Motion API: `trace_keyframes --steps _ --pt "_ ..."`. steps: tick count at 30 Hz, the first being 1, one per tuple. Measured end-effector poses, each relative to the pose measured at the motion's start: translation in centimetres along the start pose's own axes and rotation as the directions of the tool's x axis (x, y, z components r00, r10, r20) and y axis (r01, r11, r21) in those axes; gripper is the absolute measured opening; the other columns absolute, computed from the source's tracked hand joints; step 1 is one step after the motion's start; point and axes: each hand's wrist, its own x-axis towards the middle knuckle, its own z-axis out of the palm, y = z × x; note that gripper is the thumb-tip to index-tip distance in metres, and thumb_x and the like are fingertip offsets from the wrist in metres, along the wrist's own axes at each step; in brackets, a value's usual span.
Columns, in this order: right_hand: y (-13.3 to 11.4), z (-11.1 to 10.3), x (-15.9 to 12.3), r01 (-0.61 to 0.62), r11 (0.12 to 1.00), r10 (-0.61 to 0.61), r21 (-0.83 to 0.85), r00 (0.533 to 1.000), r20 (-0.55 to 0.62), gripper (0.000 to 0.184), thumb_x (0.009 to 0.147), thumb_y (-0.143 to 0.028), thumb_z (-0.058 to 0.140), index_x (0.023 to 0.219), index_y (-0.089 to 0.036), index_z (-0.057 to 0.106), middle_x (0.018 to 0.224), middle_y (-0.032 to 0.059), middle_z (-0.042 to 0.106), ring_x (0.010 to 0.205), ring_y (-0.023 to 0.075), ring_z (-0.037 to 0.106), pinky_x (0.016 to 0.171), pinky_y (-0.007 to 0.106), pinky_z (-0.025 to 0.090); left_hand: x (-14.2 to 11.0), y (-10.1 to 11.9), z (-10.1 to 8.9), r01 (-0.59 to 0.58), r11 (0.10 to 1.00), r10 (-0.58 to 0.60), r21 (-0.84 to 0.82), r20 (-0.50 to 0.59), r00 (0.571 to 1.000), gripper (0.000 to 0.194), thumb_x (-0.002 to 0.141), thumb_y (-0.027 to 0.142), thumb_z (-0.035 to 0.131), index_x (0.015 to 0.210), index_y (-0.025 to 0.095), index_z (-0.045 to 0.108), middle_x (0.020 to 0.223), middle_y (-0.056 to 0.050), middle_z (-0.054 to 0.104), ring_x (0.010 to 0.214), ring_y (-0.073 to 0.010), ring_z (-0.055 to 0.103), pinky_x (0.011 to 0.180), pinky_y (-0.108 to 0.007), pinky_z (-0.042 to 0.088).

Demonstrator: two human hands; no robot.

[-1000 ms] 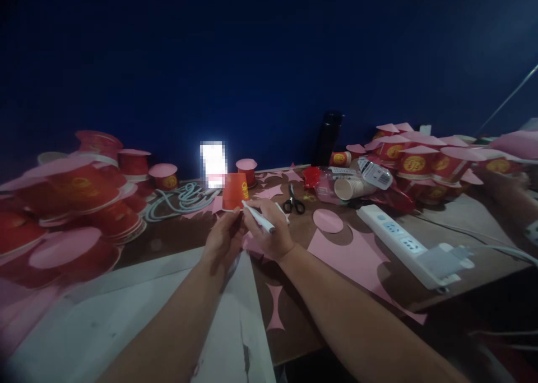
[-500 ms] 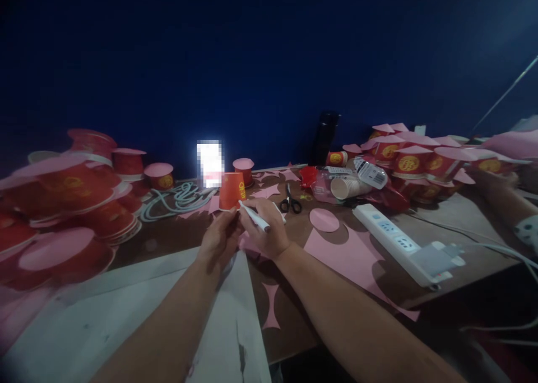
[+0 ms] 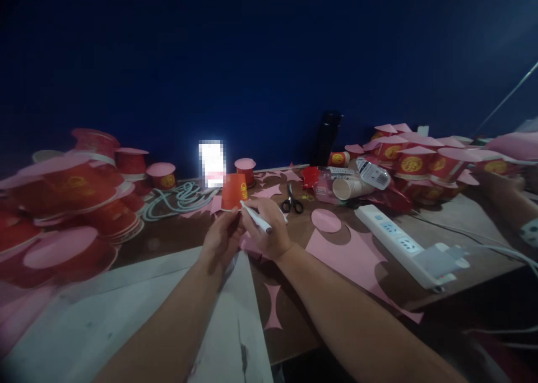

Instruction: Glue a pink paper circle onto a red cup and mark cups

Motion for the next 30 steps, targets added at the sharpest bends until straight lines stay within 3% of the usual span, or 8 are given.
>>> trace_keyframes --steps 30 --pt "-0.13 -0.27 0.35 -0.044 0.999 0.044 0.0 0.998 0.045 0.013 0.086 -0.026 0.055 0.096 -0.019 0.061 0.091 0.0076 0.067 0.086 0.0201 0.062 0.078 0.035 0.049 -0.24 0.16 0.14 0.002 0.998 -0.006 0.06 0.063 0.998 0.011 0.072 0.019 0.071 0.077 0.01 0.066 0.077 -0.005 0.066 0.071 -0.01 0.062 0.075 -0.023 0.049"
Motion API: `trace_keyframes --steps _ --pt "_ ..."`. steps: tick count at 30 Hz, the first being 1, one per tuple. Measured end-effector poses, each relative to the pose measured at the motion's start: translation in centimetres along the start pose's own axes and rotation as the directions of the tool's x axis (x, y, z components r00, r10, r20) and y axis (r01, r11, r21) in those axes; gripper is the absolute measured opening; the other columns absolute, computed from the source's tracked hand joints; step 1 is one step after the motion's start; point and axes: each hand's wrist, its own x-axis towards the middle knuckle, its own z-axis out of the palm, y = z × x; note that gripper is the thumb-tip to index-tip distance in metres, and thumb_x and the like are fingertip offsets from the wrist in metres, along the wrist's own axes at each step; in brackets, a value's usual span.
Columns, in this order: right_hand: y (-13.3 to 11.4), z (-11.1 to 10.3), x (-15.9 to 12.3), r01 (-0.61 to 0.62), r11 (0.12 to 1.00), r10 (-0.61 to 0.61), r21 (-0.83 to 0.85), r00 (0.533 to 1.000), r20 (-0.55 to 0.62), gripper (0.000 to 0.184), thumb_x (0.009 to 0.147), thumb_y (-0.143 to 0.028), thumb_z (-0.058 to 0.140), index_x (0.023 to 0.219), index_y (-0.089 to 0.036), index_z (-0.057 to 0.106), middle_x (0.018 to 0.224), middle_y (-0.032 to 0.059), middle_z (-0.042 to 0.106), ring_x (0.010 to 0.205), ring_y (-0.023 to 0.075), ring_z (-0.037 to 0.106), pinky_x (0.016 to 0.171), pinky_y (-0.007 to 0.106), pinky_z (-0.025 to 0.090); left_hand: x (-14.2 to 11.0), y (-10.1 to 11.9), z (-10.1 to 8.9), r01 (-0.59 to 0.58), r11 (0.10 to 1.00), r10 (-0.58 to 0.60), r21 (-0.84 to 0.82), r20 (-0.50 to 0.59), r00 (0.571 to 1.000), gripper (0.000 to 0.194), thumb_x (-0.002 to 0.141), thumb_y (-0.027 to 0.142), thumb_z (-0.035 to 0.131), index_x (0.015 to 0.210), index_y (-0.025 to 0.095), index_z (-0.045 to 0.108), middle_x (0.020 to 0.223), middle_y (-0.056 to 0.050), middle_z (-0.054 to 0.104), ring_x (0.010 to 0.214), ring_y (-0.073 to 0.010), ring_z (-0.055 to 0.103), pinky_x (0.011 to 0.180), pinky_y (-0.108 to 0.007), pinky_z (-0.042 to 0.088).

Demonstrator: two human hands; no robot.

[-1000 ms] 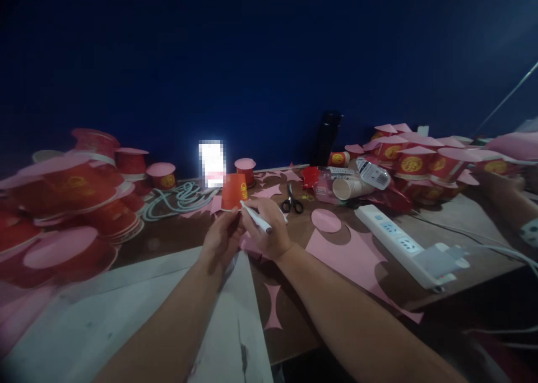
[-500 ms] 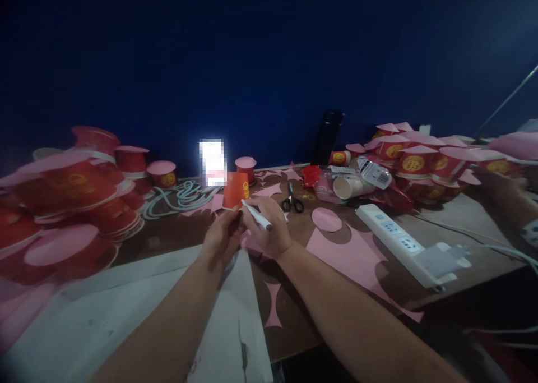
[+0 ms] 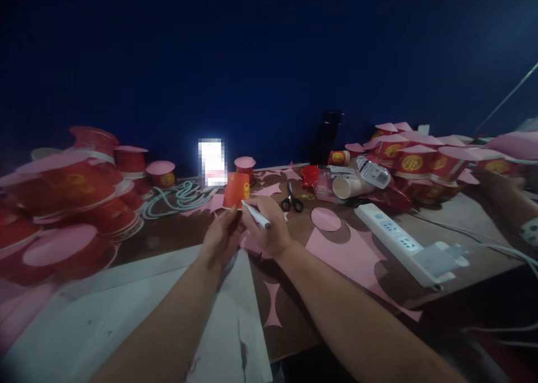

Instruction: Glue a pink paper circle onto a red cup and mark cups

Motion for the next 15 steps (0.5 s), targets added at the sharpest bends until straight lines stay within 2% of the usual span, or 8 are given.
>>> trace_keyframes --steps 15 --pt "-0.06 -0.17 -0.03 -0.014 1.0 0.013 0.011 0.999 0.032 0.012 0.087 -0.027 0.055 0.095 -0.02 0.061 0.089 0.0068 0.067 0.083 0.0194 0.062 0.077 0.034 0.049 -0.01 0.07 -0.03 0.01 1.0 -0.011 -0.025 -0.029 1.0 0.012 0.07 0.018 0.073 0.074 0.011 0.065 0.074 -0.003 0.065 0.066 -0.0082 0.061 0.07 -0.022 0.049"
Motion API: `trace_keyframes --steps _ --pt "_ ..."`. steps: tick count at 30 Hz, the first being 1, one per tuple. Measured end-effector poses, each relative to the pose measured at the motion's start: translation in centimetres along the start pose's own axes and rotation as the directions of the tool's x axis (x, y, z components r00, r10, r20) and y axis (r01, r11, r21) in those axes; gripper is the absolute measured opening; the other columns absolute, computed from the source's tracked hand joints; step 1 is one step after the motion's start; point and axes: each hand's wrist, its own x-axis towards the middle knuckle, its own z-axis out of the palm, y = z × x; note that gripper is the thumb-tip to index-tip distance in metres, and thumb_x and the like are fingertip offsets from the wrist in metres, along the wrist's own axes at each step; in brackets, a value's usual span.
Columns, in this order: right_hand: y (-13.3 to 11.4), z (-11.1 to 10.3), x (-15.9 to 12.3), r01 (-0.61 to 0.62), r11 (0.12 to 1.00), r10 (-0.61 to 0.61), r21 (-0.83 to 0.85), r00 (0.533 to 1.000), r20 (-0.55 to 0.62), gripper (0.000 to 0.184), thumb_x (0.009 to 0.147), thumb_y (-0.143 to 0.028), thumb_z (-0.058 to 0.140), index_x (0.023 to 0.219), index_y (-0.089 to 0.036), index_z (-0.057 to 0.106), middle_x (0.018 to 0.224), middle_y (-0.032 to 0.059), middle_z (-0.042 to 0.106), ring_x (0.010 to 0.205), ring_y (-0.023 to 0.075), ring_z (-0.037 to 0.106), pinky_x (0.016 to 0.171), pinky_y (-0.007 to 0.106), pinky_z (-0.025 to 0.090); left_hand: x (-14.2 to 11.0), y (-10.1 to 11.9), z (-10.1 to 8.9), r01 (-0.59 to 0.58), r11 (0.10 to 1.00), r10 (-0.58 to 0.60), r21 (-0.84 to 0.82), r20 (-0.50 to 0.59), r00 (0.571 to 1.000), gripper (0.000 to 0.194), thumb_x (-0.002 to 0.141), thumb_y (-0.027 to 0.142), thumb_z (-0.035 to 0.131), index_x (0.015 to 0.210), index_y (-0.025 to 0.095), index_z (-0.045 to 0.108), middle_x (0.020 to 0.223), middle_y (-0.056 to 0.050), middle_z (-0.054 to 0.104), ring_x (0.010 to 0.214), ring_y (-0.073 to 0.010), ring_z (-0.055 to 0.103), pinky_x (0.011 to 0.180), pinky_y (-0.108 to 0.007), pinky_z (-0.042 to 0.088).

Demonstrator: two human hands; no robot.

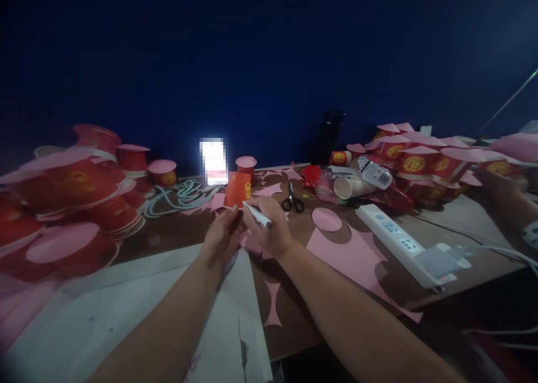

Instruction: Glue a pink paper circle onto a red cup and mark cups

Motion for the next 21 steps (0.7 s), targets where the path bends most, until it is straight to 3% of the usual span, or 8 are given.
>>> trace_keyframes --steps 21 --pt "-0.33 -0.18 0.04 -0.03 0.999 0.029 0.027 0.999 0.035 0.012 0.086 -0.029 0.056 0.091 -0.02 0.063 0.088 0.0058 0.067 0.083 0.0196 0.062 0.078 0.034 0.048 0.18 -0.06 -0.44 -0.012 1.0 0.011 0.013 0.017 1.0 0.015 0.067 0.021 0.075 0.072 0.012 0.064 0.074 -0.003 0.064 0.068 -0.0085 0.06 0.071 -0.021 0.049"
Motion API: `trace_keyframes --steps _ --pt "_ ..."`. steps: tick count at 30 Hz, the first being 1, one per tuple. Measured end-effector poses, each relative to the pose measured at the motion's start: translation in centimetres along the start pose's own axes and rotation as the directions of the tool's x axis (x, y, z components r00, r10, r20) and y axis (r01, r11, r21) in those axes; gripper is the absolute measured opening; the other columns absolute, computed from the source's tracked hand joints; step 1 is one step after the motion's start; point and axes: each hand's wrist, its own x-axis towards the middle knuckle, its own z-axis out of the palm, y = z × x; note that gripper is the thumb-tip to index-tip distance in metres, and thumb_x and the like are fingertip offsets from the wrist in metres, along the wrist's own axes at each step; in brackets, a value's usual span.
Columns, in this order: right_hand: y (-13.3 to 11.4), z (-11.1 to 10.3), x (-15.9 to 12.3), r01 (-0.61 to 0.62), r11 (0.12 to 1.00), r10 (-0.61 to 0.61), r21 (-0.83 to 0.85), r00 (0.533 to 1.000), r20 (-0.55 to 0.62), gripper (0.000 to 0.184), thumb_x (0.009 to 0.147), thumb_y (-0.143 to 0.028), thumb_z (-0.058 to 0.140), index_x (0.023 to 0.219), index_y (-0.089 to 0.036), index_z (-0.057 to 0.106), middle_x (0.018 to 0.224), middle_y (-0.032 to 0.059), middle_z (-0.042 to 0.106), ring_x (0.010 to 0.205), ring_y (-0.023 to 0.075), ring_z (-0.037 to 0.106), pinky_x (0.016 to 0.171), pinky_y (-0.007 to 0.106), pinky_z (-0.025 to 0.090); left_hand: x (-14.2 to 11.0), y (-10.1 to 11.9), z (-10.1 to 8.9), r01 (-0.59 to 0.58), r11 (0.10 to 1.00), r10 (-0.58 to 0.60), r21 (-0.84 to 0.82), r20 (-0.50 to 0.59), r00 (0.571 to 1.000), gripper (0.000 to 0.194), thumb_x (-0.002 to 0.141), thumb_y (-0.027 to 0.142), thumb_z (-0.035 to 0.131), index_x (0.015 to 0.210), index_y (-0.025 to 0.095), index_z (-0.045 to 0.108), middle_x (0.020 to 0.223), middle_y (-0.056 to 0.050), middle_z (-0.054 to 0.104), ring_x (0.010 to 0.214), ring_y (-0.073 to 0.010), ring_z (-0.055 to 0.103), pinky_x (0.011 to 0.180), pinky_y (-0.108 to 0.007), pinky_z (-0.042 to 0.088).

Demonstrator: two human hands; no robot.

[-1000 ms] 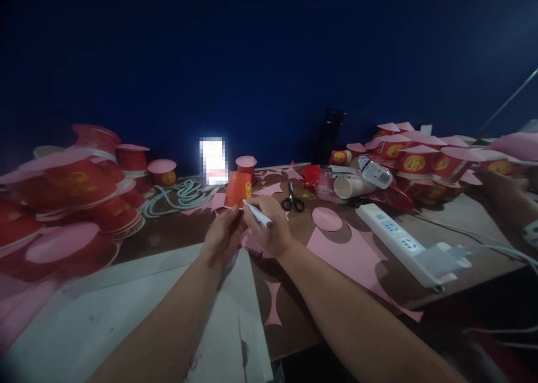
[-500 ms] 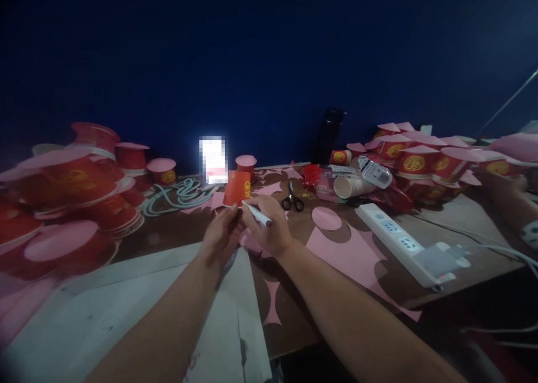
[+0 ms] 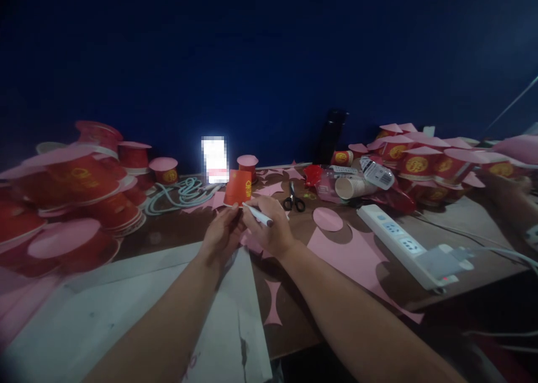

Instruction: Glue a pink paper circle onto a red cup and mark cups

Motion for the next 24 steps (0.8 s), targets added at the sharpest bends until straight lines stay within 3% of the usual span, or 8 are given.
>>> trace_keyframes --steps 9,15,18,21,24 --pt "-0.5 -0.2 0.4 -0.038 0.999 0.038 0.0 0.999 0.039 0.01 0.085 -0.026 0.056 0.083 -0.019 0.064 0.077 0.0032 0.067 0.071 0.0164 0.061 0.067 0.029 0.047 0.0 0.1 0.1 0.009 1.0 -0.009 -0.017 -0.003 1.0 0.012 0.068 0.017 0.073 0.07 0.012 0.063 0.072 -0.002 0.063 0.068 -0.0077 0.06 0.072 -0.02 0.049" --pt "-0.4 0.1 0.1 -0.016 0.998 0.015 -0.064 1.0 -0.019 0.008 0.083 -0.026 0.058 0.082 -0.02 0.063 0.077 0.0033 0.067 0.074 0.0179 0.061 0.072 0.032 0.046 0.1 0.0 0.1 0.01 1.0 -0.01 -0.019 -0.015 1.0 0.015 0.068 0.018 0.075 0.071 0.011 0.062 0.072 -0.003 0.063 0.067 -0.0078 0.06 0.07 -0.02 0.049" --pt "-0.2 0.3 -0.2 -0.023 1.0 0.022 -0.01 0.996 -0.09 0.013 0.085 -0.028 0.055 0.092 -0.021 0.064 0.087 0.0051 0.068 0.081 0.0187 0.062 0.075 0.033 0.047 0.2 0.1 0.2 0.004 0.999 -0.007 -0.054 -0.048 0.999 0.01 0.072 0.017 0.071 0.073 0.011 0.063 0.074 -0.003 0.063 0.067 -0.0073 0.061 0.07 -0.019 0.05" --pt "0.1 0.7 -0.3 -0.194 0.96 0.219 0.203 0.97 -0.106 0.023 0.089 -0.032 0.05 0.105 -0.02 0.062 0.087 0.0042 0.066 0.071 0.0144 0.061 0.065 0.028 0.049 0.1 0.3 0.4 -0.017 0.994 0.01 -0.111 -0.068 0.998 0.008 0.073 0.014 0.069 0.077 0.011 0.063 0.08 -0.003 0.065 0.071 -0.008 0.063 0.072 -0.02 0.052" --pt "0.8 1.5 0.0 -0.479 0.745 0.531 0.463 0.847 0.022 0.026 0.086 -0.038 0.053 0.102 -0.019 0.062 0.076 0.0003 0.064 0.054 0.0088 0.054 0.047 0.02 0.043 -0.2 0.3 0.6 -0.017 0.993 0.007 -0.119 -0.082 0.997 0.01 0.073 0.013 0.069 0.082 0.013 0.064 0.085 -0.003 0.066 0.073 -0.0088 0.065 0.073 -0.021 0.053"
